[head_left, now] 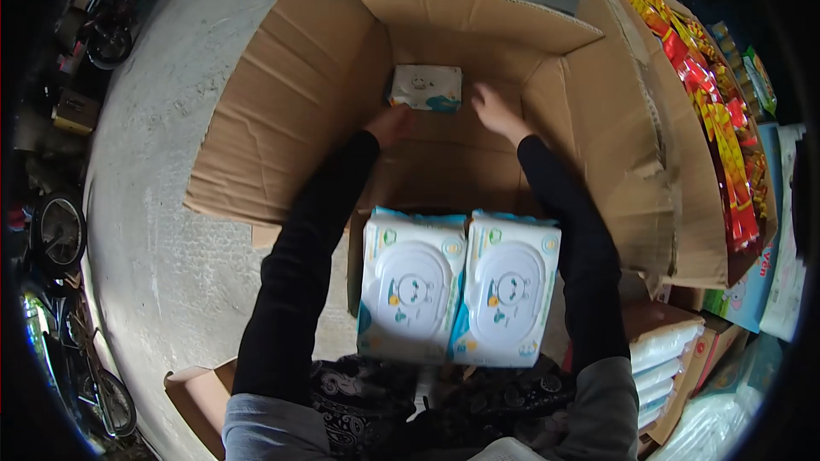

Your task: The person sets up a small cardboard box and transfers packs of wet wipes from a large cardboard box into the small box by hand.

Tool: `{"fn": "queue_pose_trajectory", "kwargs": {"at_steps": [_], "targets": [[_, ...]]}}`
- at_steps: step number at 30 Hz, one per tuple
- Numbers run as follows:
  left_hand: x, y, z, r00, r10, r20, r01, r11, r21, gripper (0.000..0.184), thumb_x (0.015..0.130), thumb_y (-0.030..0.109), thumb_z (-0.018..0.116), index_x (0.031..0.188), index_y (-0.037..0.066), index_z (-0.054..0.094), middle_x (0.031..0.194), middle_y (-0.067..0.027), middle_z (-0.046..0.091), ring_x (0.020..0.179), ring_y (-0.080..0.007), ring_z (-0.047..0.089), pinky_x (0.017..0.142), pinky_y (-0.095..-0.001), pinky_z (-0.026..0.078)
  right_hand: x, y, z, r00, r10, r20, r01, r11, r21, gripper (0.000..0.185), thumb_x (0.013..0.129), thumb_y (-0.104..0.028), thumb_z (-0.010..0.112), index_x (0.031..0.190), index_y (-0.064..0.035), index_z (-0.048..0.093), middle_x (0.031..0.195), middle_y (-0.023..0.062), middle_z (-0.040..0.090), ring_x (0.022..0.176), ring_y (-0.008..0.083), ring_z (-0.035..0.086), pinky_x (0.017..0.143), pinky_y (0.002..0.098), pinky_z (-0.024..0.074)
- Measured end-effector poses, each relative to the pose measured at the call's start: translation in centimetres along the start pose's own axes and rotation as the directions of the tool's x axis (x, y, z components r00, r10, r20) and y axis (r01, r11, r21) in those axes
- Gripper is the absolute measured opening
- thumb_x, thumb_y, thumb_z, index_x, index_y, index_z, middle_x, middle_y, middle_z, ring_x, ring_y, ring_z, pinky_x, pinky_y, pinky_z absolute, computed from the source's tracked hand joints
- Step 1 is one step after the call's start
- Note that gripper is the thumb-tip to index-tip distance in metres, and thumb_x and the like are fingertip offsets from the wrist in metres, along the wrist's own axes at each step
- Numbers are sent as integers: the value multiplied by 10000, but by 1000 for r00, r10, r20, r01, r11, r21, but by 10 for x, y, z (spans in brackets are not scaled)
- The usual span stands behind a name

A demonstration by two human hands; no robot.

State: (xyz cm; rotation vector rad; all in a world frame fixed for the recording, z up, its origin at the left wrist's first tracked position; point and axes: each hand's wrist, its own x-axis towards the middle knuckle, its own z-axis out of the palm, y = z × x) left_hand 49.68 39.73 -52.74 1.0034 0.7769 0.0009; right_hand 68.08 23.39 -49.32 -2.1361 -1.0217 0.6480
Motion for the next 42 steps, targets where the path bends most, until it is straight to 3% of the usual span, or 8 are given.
{"fn": "queue_pose_trajectory", "kwargs": {"at_steps": [2, 6, 19, 23, 26, 27, 34, 42], "targets": [[16, -10, -4, 1000, -7, 21, 8, 999, -46, 246, 838, 281, 420, 971, 81, 471, 903, -74, 539, 819, -168, 533, 705, -290, 450, -4, 7, 19, 951, -310, -9, 306, 943, -130, 435, 794, -149, 424, 1198, -30, 317, 1281, 161, 248, 1195, 284, 218, 941, 376, 257], [16, -20, -6, 998, -52, 32, 53, 997, -52, 245, 836, 262, 430, 1000, 82, 456, 952, -74, 524, 844, -162, 523, 767, -281, 431, -1, -3, 20, 960, -265, 87, 274, 845, -458, 490, 751, -76, 438, 1211, -16, 280, 1274, 165, 254, 1184, 302, 228, 930, 343, 284], [12, -20, -4, 996, -82, 21, 83, 996, -30, 282, 819, 274, 463, 1037, 95, 463, 961, -39, 531, 848, -125, 513, 767, -258, 411, -22, -25, 31, 878, -298, 375, 447, 790, -420, 522, 657, 3, 448, 1168, -5, 340, 1166, 164, 406, 1076, 295, 392, 863, 348, 358], [19, -21, -16, 986, -152, 69, 156, 987, -47, 266, 806, 270, 488, 1002, 91, 487, 938, -36, 538, 822, -109, 514, 753, -249, 411, -2, -27, 28, 874, -179, 452, 312, 919, -240, 474, 679, -54, 473, 1141, -22, 373, 1095, 199, 452, 1021, 333, 427, 865, 360, 343], [12, -15, -3, 984, -165, 69, 164, 986, 19, 276, 797, 289, 496, 984, 85, 497, 952, -38, 531, 842, -106, 503, 744, -240, 408, 21, 9, 54, 949, -227, -218, 233, 973, -1, 415, 724, -185, 499, 1079, 16, 425, 1014, 216, 500, 930, 315, 492, 798, 346, 388], [10, -15, 1, 984, -166, 65, 166, 986, 18, 276, 797, 289, 496, 984, 85, 497, 952, -38, 531, 842, -106, 503, 744, -240, 408, 23, 9, 57, 950, -227, -216, 233, 972, 3, 415, 724, -185, 499, 1079, 16, 425, 1014, 216, 500, 930, 315, 492, 798, 346, 388], [13, -20, -3, 979, -197, -50, 195, 980, -35, 346, 784, 360, 505, 1014, 103, 484, 988, -26, 513, 909, -100, 467, 762, -233, 396, -16, -4, 61, 904, 203, 376, -386, 766, 514, 452, 789, -364, 469, 1048, 5, 442, 912, 130, 539, 800, 201, 527, 643, 288, 445], [-17, -5, 20, 954, -264, 141, 258, 964, 62, 385, 763, 400, 522, 1020, 115, 494, 968, -15, 530, 882, -108, 507, 745, -250, 435, -25, 2, 36, 844, 245, 477, -472, 762, 444, 386, 792, -376, 477, 979, -39, 457, 915, 59, 529, 775, 157, 529, 601, 260, 442]]}}
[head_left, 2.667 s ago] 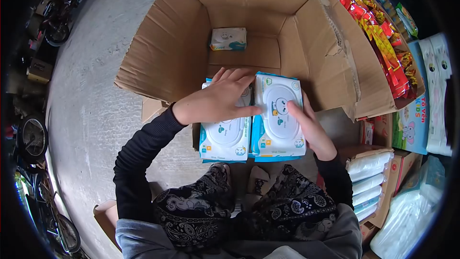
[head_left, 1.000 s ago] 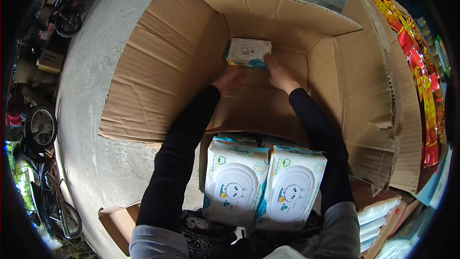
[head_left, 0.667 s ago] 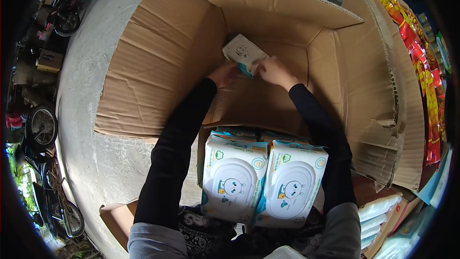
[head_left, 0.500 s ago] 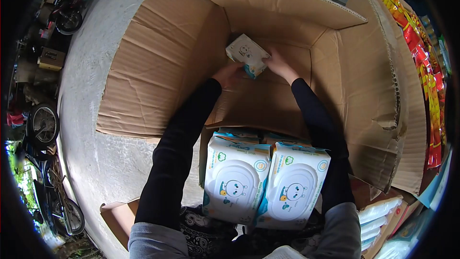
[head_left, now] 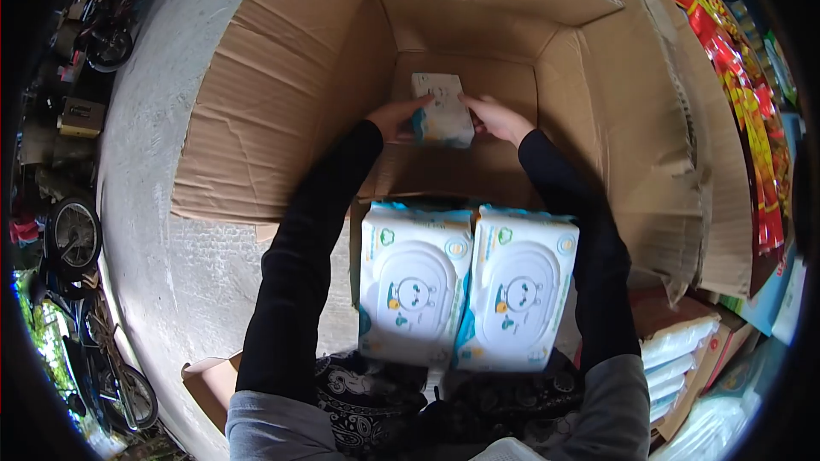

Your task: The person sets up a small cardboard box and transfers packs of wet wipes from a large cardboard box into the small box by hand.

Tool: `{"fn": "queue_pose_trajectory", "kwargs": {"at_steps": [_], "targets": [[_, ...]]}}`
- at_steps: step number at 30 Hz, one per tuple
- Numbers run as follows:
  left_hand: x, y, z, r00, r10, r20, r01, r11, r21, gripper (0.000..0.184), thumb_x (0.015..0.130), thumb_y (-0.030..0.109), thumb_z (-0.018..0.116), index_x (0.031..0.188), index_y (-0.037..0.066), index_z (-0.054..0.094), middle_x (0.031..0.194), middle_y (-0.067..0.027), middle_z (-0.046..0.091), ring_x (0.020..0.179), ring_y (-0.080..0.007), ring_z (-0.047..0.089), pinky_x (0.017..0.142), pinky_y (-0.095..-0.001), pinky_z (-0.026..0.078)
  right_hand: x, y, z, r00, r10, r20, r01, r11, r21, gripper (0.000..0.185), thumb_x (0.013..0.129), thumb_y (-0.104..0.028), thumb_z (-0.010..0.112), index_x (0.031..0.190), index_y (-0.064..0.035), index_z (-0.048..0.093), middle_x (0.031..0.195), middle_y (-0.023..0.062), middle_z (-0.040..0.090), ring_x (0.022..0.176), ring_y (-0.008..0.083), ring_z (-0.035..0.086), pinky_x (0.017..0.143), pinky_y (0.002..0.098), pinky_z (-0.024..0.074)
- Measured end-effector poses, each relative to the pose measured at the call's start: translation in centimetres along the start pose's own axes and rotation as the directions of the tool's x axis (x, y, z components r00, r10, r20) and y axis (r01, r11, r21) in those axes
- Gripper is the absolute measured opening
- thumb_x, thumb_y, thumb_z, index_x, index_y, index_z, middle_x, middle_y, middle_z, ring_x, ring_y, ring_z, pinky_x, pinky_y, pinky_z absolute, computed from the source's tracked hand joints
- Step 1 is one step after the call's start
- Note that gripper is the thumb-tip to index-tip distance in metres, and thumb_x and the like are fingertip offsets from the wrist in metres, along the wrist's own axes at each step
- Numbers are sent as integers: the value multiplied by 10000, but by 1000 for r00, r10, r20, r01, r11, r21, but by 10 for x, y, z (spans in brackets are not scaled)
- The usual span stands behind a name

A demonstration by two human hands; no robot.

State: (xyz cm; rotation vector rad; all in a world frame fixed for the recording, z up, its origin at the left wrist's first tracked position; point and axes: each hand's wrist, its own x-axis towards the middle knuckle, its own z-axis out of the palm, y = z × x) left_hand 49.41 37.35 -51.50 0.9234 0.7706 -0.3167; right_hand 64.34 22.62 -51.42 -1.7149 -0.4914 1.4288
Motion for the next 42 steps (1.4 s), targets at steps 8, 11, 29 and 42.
{"fn": "queue_pose_trajectory", "kwargs": {"at_steps": [8, 11, 29, 42], "targets": [[-92, 55, 58, 951, 291, -105, -264, 940, 216, 458, 756, 447, 502, 1014, 68, 505, 907, -15, 556, 803, -114, 541, 694, -250, 454, -93, -83, -6, 971, -197, 139, 170, 968, 186, 283, 789, -273, 523, 931, -39, 455, 855, 53, 530, 783, 147, 525, 656, 286, 453], [-142, 68, 80, 927, 371, -58, -328, 875, 356, 492, 760, 471, 477, 982, 35, 520, 885, -32, 558, 779, -111, 542, 669, -232, 447, -152, -128, -1, 934, -262, 242, 249, 965, 84, 334, 776, -311, 536, 941, -37, 439, 888, 62, 518, 816, 148, 513, 677, 289, 441], [-330, -28, 166, 834, 546, 80, -405, 507, 761, 513, 770, 422, 473, 740, -90, 458, 481, -90, 484, 412, -137, 492, 406, -247, 382, -365, -86, 99, 844, -530, 79, 514, 759, -399, 802, 704, -180, 612, 1252, 8, 58, 1177, 174, 351, 1073, 231, 382, 883, 328, 318], [-338, -24, 173, 849, 515, 116, -365, 414, 834, 559, 786, 354, 477, 989, -128, 281, 504, -153, 500, 491, -217, 544, 466, -284, 401, -364, -75, 104, 907, -420, -27, 334, 759, -559, 875, 693, -194, 621, 1266, -27, -20, 1016, 196, 475, 852, 251, 524, 744, 329, 414]]}}
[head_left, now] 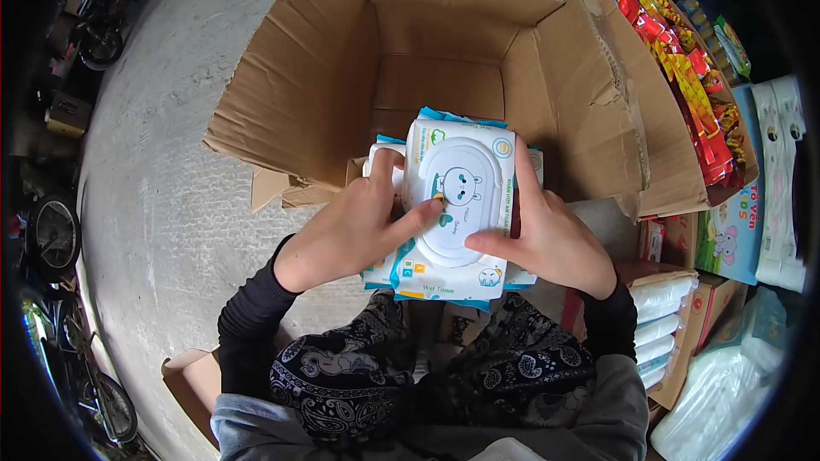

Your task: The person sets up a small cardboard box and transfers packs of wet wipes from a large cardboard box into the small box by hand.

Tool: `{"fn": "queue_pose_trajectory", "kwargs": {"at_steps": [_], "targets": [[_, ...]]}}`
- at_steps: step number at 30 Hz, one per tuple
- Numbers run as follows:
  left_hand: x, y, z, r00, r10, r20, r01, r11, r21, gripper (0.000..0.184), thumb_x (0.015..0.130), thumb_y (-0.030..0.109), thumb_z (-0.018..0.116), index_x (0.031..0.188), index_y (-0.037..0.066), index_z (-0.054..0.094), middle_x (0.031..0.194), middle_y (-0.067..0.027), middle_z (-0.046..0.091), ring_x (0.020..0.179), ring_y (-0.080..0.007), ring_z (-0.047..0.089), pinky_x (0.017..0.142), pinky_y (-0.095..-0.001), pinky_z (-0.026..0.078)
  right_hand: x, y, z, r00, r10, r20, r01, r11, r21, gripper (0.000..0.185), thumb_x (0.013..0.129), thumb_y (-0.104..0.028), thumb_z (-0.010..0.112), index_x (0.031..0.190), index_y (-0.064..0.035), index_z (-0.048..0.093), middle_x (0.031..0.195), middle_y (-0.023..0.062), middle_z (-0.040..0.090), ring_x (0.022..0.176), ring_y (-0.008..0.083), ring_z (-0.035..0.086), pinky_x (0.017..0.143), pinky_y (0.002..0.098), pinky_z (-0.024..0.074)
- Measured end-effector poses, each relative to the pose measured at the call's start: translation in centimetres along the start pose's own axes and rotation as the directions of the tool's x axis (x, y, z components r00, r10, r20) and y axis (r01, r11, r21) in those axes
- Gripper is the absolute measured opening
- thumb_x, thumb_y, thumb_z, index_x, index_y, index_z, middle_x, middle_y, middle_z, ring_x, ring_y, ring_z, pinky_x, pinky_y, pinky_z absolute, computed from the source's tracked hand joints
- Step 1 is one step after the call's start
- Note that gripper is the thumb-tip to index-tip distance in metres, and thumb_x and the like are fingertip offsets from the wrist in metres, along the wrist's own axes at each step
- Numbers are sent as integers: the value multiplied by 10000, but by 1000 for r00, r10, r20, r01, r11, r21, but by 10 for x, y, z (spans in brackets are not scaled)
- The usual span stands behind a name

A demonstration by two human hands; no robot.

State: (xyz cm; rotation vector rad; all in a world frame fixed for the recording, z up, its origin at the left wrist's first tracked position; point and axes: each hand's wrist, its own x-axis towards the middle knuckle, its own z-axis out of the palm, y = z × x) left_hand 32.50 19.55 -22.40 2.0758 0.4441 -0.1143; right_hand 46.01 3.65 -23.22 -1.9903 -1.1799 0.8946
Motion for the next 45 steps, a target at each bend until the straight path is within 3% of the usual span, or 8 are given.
{"fn": "queue_pose_trajectory", "kwargs": {"at_steps": [6, 10, 18, 24, 27, 31, 35, 45], "targets": [[-3, -10, -13, 996, -34, -79, 38, 998, 41, 427, 792, 319, 488, 977, -52, 385, 543, -136, 518, 492, -199, 534, 473, -273, 398, -9, -5, -19, 984, 176, 15, -176, 983, 60, 709, 785, -127, 501, 1272, -14, -1, 779, 97, 507, 558, 111, 498, 475, 218, 422], [-7, -32, -13, 988, 32, -151, -27, 999, 31, 388, 795, 315, 485, 966, -29, 428, 549, -130, 524, 477, -200, 526, 469, -275, 396, -17, 6, -23, 986, 54, -156, -31, 989, 145, 619, 797, -199, 506, 1234, 55, 147, 622, 63, 453, 464, 101, 467, 448, 225, 386], [-15, -20, 12, 985, 96, -145, -106, 992, -64, 409, 799, 298, 474, 985, -63, 427, 530, -152, 511, 460, -250, 520, 465, -305, 403, -15, 12, -9, 974, 151, 169, -187, 956, 226, 431, 801, -172, 497, 1122, 65, 335, 732, 89, 524, 525, 115, 513, 473, 226, 404], [-11, -16, 19, 972, 160, -172, -144, 984, 102, 400, 798, 282, 474, 949, -87, 437, 524, -170, 498, 456, -275, 509, 462, -322, 401, -17, 8, 11, 999, -47, -19, 50, 940, 336, 451, 804, -162, 489, 1158, 39, 294, 917, 122, 506, 713, 104, 521, 572, 229, 422], [-12, -13, 12, 996, 53, -70, -59, 995, -84, 379, 821, 264, 459, 991, -74, 437, 612, -97, 540, 517, -146, 528, 484, -255, 408, -17, 8, 12, 991, -71, -112, 112, 904, 414, 491, 805, -158, 488, 1197, 24, 256, 988, 121, 479, 791, 93, 502, 614, 228, 418], [-3, -12, 9, 974, 137, -181, -173, 965, -196, 419, 790, 305, 498, 904, -95, 443, 511, -139, 484, 462, -187, 522, 436, -304, 387, -4, 4, -1, 962, -206, -179, 235, 959, 156, 538, 806, -141, 481, 1242, -4, 196, 1042, 102, 449, 838, 83, 483, 644, 204, 405], [15, -10, -10, 968, 130, -213, -176, 960, -216, 411, 790, 311, 500, 893, -84, 450, 551, -95, 504, 469, -146, 513, 438, -276, 404, 25, -3, -16, 996, -78, -32, 84, 874, 478, 574, 801, -174, 487, 1264, -34, 177, 1007, 72, 478, 820, 80, 492, 651, 182, 395], [130, -56, -53, 972, -97, 215, 231, 580, -781, 372, 806, 323, 464, 983, -3, 437, 854, -123, 534, 695, -183, 543, 609, -318, 468, 176, 41, -68, 988, 45, 148, -140, 664, 735, 307, 732, -314, 533, 920, -72, 537, 859, 24, 573, 776, 119, 547, 694, 252, 431]]}}
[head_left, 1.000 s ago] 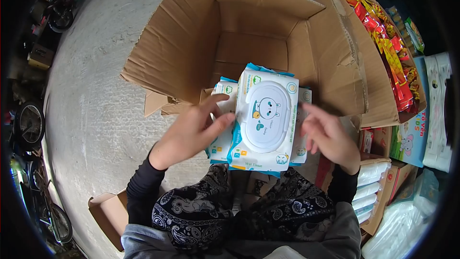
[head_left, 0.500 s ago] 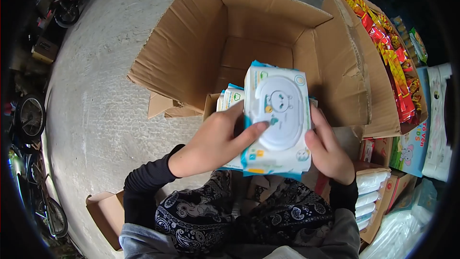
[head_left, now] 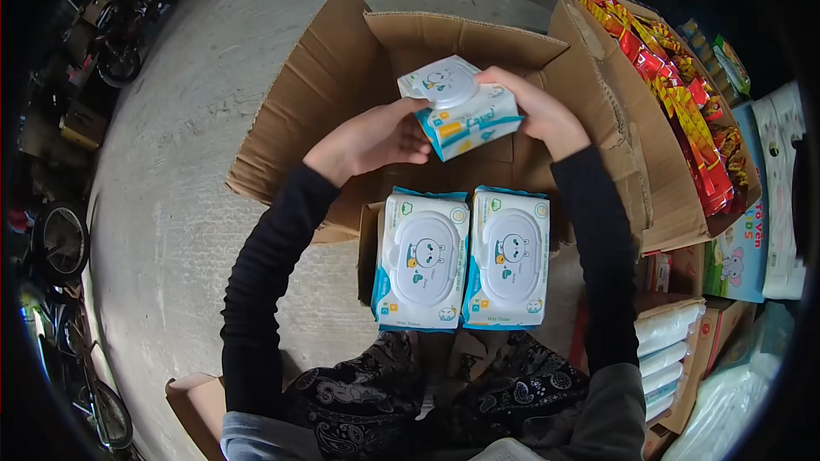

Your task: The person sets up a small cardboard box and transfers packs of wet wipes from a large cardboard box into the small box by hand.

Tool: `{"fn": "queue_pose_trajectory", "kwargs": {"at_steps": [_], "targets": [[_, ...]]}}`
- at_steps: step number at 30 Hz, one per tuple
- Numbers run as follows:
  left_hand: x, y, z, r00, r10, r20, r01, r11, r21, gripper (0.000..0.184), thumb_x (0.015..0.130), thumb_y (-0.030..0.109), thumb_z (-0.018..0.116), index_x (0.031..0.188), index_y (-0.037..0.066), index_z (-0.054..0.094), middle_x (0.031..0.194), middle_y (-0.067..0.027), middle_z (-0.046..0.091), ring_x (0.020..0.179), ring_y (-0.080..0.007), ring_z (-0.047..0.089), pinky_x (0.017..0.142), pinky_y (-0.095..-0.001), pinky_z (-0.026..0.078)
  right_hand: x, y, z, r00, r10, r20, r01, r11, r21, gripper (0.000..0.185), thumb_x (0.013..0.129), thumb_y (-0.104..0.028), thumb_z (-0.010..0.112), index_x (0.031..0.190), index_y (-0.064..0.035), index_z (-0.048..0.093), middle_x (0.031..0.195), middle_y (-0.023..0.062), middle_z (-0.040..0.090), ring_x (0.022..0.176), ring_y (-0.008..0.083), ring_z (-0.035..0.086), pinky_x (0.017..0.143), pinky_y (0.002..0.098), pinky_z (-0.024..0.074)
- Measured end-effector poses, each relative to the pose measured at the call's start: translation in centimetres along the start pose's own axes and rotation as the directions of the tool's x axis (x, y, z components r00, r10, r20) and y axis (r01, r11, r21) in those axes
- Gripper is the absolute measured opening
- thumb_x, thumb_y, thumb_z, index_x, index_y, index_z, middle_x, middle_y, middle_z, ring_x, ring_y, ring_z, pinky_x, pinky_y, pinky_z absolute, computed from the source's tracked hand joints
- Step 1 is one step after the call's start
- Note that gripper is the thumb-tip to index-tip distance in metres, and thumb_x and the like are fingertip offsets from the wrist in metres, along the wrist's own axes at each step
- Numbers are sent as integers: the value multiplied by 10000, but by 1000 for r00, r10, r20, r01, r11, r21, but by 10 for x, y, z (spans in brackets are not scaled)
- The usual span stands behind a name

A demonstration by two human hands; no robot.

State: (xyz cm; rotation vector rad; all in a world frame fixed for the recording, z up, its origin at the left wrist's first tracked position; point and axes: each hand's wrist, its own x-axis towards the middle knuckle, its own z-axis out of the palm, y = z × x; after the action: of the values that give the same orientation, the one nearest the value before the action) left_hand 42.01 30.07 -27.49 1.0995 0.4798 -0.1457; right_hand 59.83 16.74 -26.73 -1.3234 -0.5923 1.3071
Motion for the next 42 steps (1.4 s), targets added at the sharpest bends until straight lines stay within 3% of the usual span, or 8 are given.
{"fn": "queue_pose_trajectory", "kwargs": {"at_steps": [4, 9, 12, 17, 25, 33, 36, 42], "targets": [[69, -29, -35, 997, -62, 39, 71, 959, -273, 373, 814, 255, 466, 1088, 14, 389, 1023, -86, 481, 1016, -212, 438, 749, -334, 442, 55, 40, -34, 997, 80, 4, -80, 994, 80, 282, 725, -306, 538, 886, -74, 545, 838, 30, 582, 743, 133, 556, 677, 261, 440], [114, -69, -57, 995, 87, -54, -92, 991, -95, 395, 784, 234, 521, 1107, 50, 385, 1042, -84, 478, 1008, -220, 453, 776, -363, 435, 110, 113, -77, 987, 152, 57, -155, 986, 54, 242, 739, -275, 522, 856, -66, 546, 817, 32, 587, 710, 148, 562, 668, 278, 447], [149, -97, -81, 987, -163, -11, 149, 923, -356, 398, 791, 246, 514, 1119, 69, 378, 1075, -92, 466, 968, -235, 481, 801, -396, 420, 133, 150, -97, 972, 180, 148, -198, 973, 115, 218, 757, -245, 497, 882, -71, 535, 870, 38, 578, 775, 146, 550, 692, 286, 439], [172, -107, -97, 946, -185, -266, 101, 949, -299, 447, 770, 199, 545, 1146, 44, 359, 1069, -86, 476, 956, -225, 494, 786, -379, 431, 148, 181, -103, 979, 201, 25, -194, 893, 406, 263, 776, -289, 495, 939, -83, 509, 927, 33, 551, 855, 150, 514, 720, 307, 427], [228, -118, -147, 970, 240, -34, -216, 918, 332, 454, 763, 154, 548, 1148, -2, 367, 1081, -100, 472, 932, -171, 488, 752, -281, 422, 164, 207, -64, 971, 225, -87, -190, 936, 296, 313, 777, -283, 535, 1001, -76, 468, 859, 29, 515, 827, 189, 504, 691, 307, 440], [219, -139, -149, 783, 440, -439, -82, 773, 629, 398, 763, 166, 553, 1079, -39, 426, 1009, -146, 503, 905, -165, 503, 737, -258, 425, 199, 223, -77, 949, 212, -232, -154, 957, 245, 306, 800, -244, 507, 1042, -65, 452, 881, 47, 514, 809, 160, 503, 645, 260, 448], [204, -119, -137, 909, -126, -397, 332, 796, 507, 422, 756, 187, 544, 1084, -39, 402, 1025, -156, 488, 921, -221, 500, 745, -277, 435, 211, 212, -89, 942, 227, -245, -232, 973, 11, 326, 800, -238, 505, 1061, -53, 443, 909, 57, 517, 827, 168, 504, 655, 267, 447], [210, -144, -119, 954, -268, -136, 225, 938, -265, 346, 792, 122, 462, 1088, -38, 381, 1073, -180, 444, 974, -254, 475, 781, -318, 450, 222, 205, -95, 898, -418, -140, 272, 775, -570, 392, 796, -221, 501, 1096, 10, 401, 1003, 110, 505, 926, 234, 483, 697, 319, 435]]}}
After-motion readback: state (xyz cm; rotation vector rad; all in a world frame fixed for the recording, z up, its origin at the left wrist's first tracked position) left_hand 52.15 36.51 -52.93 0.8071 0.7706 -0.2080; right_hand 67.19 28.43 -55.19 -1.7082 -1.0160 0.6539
